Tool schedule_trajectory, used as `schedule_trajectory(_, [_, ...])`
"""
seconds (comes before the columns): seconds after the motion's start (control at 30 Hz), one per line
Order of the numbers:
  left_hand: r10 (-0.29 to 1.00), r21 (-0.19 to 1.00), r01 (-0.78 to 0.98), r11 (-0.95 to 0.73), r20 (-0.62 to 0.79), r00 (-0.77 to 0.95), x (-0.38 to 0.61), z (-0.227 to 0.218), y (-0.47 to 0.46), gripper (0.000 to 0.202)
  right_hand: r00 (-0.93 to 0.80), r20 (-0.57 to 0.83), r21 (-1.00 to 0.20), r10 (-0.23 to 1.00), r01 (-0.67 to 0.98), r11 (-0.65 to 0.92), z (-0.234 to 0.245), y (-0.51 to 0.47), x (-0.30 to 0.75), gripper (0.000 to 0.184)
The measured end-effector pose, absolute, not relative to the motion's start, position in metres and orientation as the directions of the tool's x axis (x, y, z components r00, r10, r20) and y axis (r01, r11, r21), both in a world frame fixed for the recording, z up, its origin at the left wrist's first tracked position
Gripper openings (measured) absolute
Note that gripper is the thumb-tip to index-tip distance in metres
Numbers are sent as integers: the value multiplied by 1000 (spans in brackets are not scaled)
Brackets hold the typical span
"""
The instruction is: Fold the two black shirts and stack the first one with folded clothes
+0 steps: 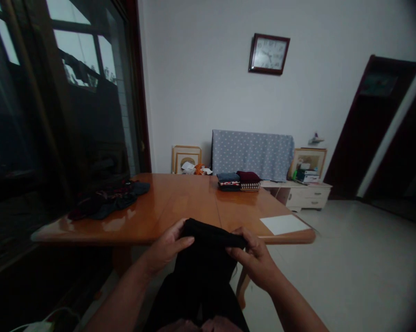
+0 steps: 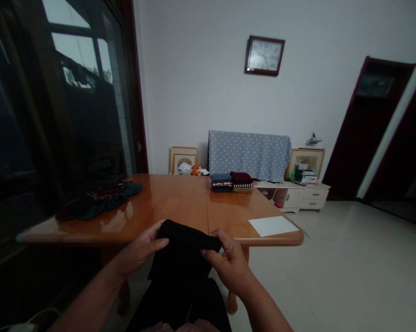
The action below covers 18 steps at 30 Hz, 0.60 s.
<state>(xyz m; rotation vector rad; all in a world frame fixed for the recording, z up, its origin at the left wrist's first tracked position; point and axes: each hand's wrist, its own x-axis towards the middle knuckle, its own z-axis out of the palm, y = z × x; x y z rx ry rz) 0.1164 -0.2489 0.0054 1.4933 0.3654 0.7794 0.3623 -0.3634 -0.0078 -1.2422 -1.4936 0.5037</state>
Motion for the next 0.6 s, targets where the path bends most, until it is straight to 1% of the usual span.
schedule_trajectory(0.07, [669, 972, -182, -151, 236, 705, 116, 7, -251, 56, 119, 447, -824, 887, 441, 356, -9, -365, 363, 11])
schedule_trajectory(0.13, [672, 974, -143, -174, 224, 706, 115, 8, -251, 58, 110, 447, -821, 888, 446, 358, -9, -366, 364, 11])
schedule_trajectory(0.27, [670, 977, -111, -184, 207, 713, 114, 7, -250, 36, 77, 450, -822, 890, 425, 379, -7, -370, 366, 12])
schedule_trajectory(0.37, [674, 978, -162, -130, 207, 709, 113, 5, -249, 30, 62, 448, -822, 892, 420, 384, -5, -371, 365, 11])
schedule_trajectory(0.5, [698, 956, -294, 15, 200, 687, 116, 2, -251, 29, 27, 441, -834, 897, 383, 398, -3, -369, 363, 14])
schedule_trajectory(0.6, [700, 951, -307, 43, 190, 689, 118, 2, -251, 28, 9, 422, -841, 907, 378, 387, -6, -366, 366, 18])
